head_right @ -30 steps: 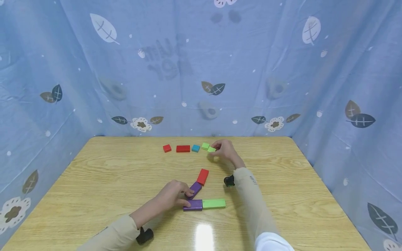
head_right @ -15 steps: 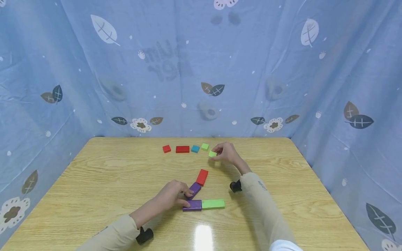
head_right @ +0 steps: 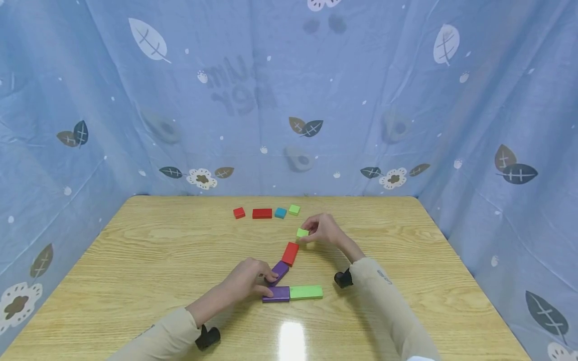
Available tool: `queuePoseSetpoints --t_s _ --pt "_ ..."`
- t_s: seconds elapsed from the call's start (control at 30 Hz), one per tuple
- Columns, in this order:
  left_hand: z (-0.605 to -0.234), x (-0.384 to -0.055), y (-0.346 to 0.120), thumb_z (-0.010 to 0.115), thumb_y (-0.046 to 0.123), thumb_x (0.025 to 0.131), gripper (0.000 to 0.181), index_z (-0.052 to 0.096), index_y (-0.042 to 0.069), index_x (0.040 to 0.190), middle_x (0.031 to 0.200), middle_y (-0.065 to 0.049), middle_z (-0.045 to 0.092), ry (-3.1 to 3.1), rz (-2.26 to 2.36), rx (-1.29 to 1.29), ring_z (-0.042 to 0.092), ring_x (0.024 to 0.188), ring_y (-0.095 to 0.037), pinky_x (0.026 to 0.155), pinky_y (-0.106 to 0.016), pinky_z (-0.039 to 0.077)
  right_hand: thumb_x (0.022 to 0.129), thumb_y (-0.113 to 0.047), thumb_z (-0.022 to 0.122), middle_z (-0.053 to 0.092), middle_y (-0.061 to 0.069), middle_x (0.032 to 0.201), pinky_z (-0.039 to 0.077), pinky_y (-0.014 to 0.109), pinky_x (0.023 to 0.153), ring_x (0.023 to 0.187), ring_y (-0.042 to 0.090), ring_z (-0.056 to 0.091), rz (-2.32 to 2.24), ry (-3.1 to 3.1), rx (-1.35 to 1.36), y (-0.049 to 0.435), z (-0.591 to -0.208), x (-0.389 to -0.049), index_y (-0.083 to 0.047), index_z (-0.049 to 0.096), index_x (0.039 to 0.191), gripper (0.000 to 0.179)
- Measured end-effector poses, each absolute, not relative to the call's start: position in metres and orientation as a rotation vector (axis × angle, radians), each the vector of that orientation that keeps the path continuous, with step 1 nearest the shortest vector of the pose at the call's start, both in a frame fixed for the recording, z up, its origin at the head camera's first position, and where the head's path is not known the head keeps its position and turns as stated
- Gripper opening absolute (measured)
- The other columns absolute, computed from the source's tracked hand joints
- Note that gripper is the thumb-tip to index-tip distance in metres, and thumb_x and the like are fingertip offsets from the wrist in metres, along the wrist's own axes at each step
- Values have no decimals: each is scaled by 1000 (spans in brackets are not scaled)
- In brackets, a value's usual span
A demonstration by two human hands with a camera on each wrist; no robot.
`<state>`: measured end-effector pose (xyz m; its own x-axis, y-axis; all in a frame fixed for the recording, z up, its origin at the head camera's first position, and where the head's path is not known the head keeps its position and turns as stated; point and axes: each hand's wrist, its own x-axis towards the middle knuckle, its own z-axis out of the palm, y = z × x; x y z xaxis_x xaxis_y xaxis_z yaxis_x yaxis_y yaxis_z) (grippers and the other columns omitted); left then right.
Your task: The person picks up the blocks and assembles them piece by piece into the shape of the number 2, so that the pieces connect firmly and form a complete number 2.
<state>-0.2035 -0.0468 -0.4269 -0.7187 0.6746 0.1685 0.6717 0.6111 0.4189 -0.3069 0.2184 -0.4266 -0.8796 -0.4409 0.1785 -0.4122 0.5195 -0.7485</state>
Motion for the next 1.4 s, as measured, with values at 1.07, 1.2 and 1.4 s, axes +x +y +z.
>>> queuePoseSetpoints --t_s 1.07,1.2,1.4 --pt "-429 -204 -46 85 29 64 33 76 10 90 92 1 74 2832 704 1180 67 87 -14 82 -26 53 81 -13 77 71 13 93 56 27 73 83 20 66 -1090 2706 -994 207 -434 -316 1 74 98 22" --pt "-430 -205 -46 85 28 64 33 76 10 91 92 1 74 2829 710 1170 68 88 -15 82 -26 53 81 -12 76 71 13 94 56 29 76 85 22 67 -1063 2724 -998 204 -435 -317 0 74 99 22" --pt "-429 -205 -47 85 28 65 33 76 11 92 93 1 74 2825 704 1155 67 89 -14 83 -26 52 82 -12 76 70 14 100 56 30 79 88 23 67 -1077 2708 -974 202 -438 -318 2 72 104 25"
